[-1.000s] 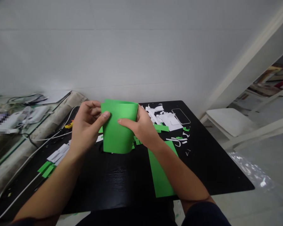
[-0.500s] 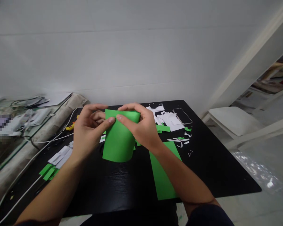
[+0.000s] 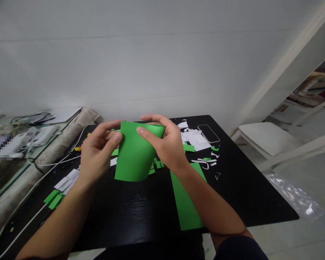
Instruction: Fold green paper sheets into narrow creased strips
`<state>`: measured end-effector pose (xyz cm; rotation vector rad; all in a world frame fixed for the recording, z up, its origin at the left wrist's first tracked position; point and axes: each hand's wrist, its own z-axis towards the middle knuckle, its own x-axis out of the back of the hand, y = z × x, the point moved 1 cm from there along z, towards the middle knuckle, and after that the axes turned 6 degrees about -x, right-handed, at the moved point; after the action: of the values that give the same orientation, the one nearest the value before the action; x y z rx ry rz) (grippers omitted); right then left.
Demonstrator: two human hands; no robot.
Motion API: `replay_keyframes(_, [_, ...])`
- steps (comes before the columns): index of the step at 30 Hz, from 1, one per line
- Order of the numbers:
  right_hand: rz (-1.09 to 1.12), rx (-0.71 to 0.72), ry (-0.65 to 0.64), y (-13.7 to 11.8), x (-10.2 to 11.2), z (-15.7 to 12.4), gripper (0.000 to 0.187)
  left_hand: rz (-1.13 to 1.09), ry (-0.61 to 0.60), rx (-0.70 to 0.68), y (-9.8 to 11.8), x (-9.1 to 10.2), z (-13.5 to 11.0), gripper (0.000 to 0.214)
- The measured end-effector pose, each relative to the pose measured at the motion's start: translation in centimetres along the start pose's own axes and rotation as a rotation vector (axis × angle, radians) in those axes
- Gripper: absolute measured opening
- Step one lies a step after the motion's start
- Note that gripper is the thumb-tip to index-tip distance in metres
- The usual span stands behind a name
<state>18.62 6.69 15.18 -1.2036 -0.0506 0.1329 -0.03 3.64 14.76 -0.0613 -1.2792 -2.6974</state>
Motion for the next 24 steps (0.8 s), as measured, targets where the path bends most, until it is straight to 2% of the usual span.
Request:
replay_keyframes(3, [0.117, -0.081, 0.003, 0.6, 0.0, 0.3, 0.037, 0.018, -0.123, 0.024, -0.4, 0.4, 0.2, 0.031])
replay_keyframes(7, [0.184, -0.153, 0.104, 0.9, -0.1, 0.5, 0.03, -0.007, -0.264, 0.11, -0.4, 0.1, 0.3, 0.028])
replay_keyframes(11, [0.278, -0.177, 0.222, 1.1, -0.2, 0.6, 0.028, 0.023, -0.252, 0.163, 0.5, -0.2, 0.0, 0.023])
replay_keyframes(14, [0.346, -0.187, 0.239, 1.3, -0.5, 0.6, 0.029, 0.078, -0.26, 0.132, 0.9, -0.2, -0.3, 0.021])
replay_keyframes(18, [0.434, -0.216, 0.156, 1.2, -0.5, 0.9, 0.039, 0.187, -0.234, 0.134, 0.4, 0.1, -0.2, 0.017])
replay_keyframes(21, [0.461, -0.246, 0.039, 0.8, 0.1, 1.2, 0.057, 0.198, -0.125, 0.142, 0.0, 1.2, 0.4, 0.019])
replay_keyframes(24, [0.468, -0.289, -0.14, 0.3, 1.1, 1.4, 0.077, 0.169, 0.012, 0.135, -0.3, 3.1, 1.2, 0.016])
